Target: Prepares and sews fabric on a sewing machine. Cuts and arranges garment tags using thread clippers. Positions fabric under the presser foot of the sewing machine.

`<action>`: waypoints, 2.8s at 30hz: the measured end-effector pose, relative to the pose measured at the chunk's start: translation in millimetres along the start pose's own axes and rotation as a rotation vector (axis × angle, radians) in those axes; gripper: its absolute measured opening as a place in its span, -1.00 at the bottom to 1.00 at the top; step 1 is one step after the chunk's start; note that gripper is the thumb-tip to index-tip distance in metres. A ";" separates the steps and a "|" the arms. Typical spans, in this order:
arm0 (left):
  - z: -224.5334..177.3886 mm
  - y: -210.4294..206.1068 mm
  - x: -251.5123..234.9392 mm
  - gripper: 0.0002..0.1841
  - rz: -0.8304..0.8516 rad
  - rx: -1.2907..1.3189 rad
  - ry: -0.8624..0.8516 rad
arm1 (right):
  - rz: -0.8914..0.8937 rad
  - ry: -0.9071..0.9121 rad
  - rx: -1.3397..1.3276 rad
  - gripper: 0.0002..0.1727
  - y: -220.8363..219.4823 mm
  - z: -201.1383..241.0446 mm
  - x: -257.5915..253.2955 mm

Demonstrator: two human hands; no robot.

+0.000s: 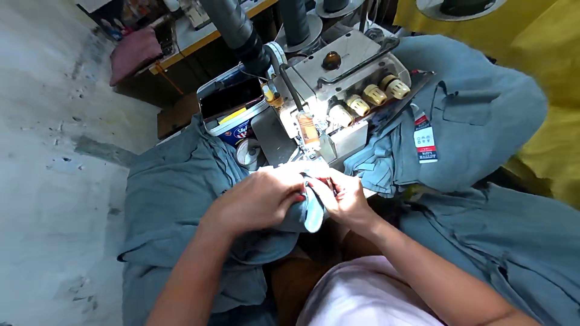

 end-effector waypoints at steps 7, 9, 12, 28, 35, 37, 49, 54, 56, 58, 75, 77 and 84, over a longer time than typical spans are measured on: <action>20.5 1.3 8.4 -0.84 -0.147 -0.097 0.034 | 0.317 0.339 0.114 -0.63 2.2 21.8 11.1; 21.1 7.5 28.2 -0.84 -0.235 -0.202 0.046 | 0.428 0.412 0.302 -0.68 1.9 25.7 17.6; 20.0 4.3 53.6 -0.83 -0.355 -0.297 0.060 | 0.478 0.459 0.401 -0.68 15.4 28.1 13.5; 12.6 -20.0 74.8 -0.92 -0.599 -0.415 0.041 | 0.480 0.406 0.083 -0.72 23.2 8.6 13.8; 11.0 -22.1 75.7 -0.95 -0.633 -0.446 0.024 | 0.463 0.407 0.070 -0.73 22.2 7.2 14.6; 10.3 -22.6 75.4 -0.97 -0.647 -0.455 0.013 | 0.461 0.405 0.063 -0.74 22.1 6.8 14.6; 35.8 -18.6 50.5 -0.73 -0.277 -0.164 0.252 | 0.356 0.212 -0.090 -0.81 19.7 -8.2 9.8; 58.7 -17.8 42.6 -0.82 -0.127 0.114 0.325 | 0.227 0.142 -0.094 -0.84 17.3 -9.8 7.8; 66.5 -20.7 41.4 -0.83 -0.084 0.208 0.343 | 0.189 0.103 -0.075 -0.85 17.0 -10.1 6.7; 71.7 -24.3 40.1 -0.87 -0.036 0.304 0.381 | 0.175 0.096 -0.030 -0.87 16.2 -11.9 6.7; 0.5 -37.1 13.9 -0.73 -0.341 -0.086 0.171 | 0.309 0.256 0.062 -0.87 3.8 14.8 -6.8; 4.7 -32.7 14.0 -0.74 -0.343 -0.024 0.205 | 0.279 0.263 0.062 -0.88 1.5 19.4 -11.5; 49.6 17.0 10.9 -0.86 -0.425 0.093 0.420 | 0.124 0.194 0.316 -0.68 -1.1 -7.9 -22.2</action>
Point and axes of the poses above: each hand's wrist, its own x-axis away from the middle knuckle, its own y-axis out of the back of the hand, z = x × y, the point moved 5 cm from there along -x, towards the middle knuckle, and after that the axes turned 10 degrees about -x, right-handed, at the moved point
